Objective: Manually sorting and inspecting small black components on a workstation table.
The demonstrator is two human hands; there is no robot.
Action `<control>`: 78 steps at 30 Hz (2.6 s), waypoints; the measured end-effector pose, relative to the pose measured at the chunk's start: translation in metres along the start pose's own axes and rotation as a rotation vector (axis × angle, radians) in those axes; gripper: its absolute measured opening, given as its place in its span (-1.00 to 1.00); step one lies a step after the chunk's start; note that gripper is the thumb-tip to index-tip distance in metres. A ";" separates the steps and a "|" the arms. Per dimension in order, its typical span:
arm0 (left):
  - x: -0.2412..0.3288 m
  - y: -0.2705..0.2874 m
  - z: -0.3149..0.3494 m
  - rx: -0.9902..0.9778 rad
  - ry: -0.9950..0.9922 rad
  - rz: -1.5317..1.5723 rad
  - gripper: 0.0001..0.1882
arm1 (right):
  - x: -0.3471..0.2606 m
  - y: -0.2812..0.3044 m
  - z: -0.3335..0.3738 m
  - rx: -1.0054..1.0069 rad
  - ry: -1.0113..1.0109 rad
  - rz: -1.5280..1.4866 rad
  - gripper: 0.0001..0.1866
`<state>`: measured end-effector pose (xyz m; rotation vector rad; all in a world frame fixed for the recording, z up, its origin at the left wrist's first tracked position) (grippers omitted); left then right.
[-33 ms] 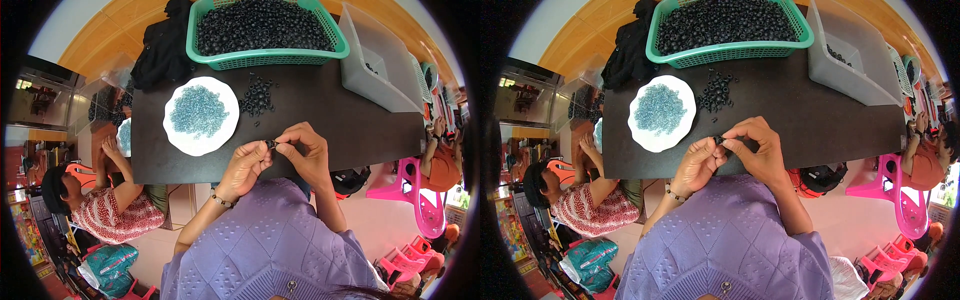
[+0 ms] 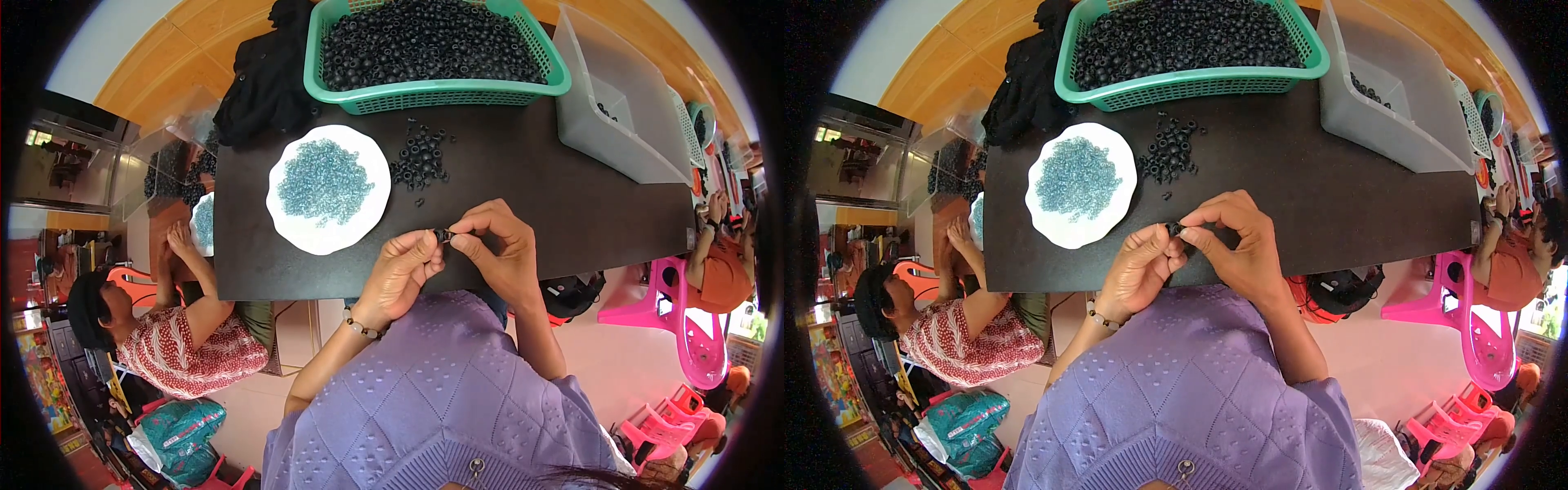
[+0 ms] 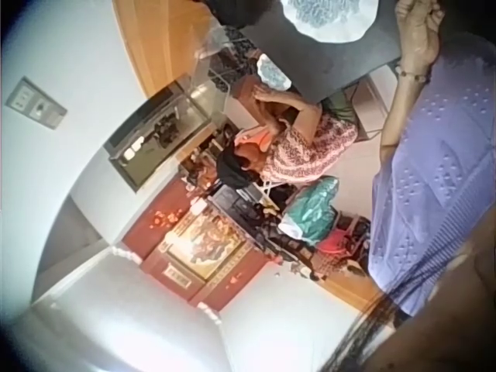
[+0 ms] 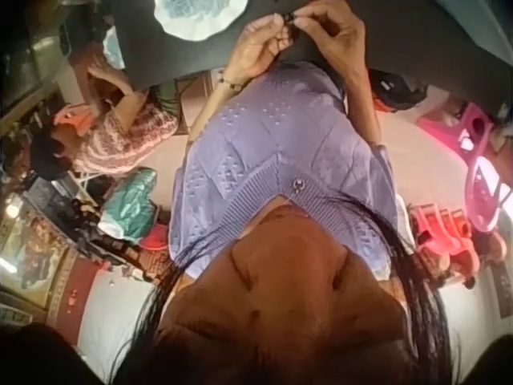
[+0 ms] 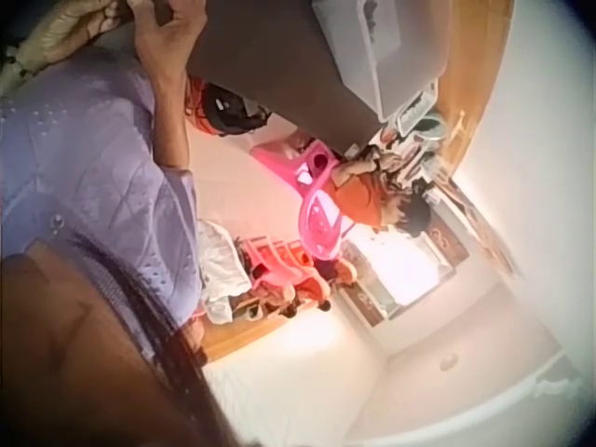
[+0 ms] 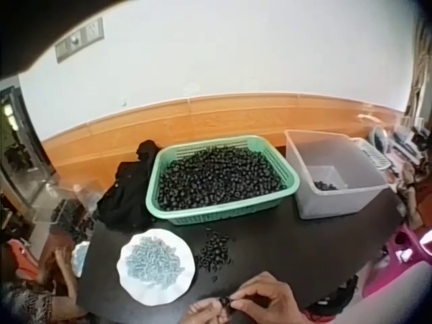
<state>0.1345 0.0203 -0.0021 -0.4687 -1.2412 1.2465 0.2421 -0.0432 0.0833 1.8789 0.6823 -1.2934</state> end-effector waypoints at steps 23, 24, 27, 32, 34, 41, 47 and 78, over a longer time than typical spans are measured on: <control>0.002 0.006 0.001 0.016 -0.051 -0.173 -0.78 | 0.007 0.000 0.002 -0.035 0.002 -0.042 -0.88; 0.003 0.005 0.001 0.017 -0.051 -0.173 -0.78 | 0.008 -0.002 0.001 -0.067 -0.002 -0.036 -0.88; 0.013 0.001 0.002 0.027 -0.140 -0.301 -0.80 | 0.014 -0.004 0.000 -0.126 -0.059 -0.099 -0.89; 0.021 -0.008 0.002 -0.027 -0.193 -0.408 -0.81 | 0.021 -0.012 0.000 -0.226 -0.248 -0.415 -0.82; 0.024 -0.015 0.005 -0.024 -0.204 -0.419 -0.81 | 0.009 -0.020 -0.003 -0.332 -0.203 -0.566 -0.69; 0.024 -0.018 0.006 -0.026 -0.212 -0.411 -0.79 | 0.011 -0.032 -0.007 -0.543 -0.117 -0.719 -0.63; 0.013 -0.006 0.001 -0.027 -0.161 -0.323 -0.81 | 0.014 -0.029 -0.004 -0.524 -0.161 -0.719 -0.65; 0.039 -0.057 0.042 -0.182 -0.203 -0.840 -0.88 | -0.029 -0.016 0.020 -0.375 -0.122 -0.336 -0.72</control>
Point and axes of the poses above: each hand's wrist, its own z-axis away from the middle knuckle, its own y-axis out of the back of the hand, x = y × z, the point moved 9 cm from there along -z, towards the middle knuckle, and after that the axes turned 3 degrees about z, right-handed, at the moved point
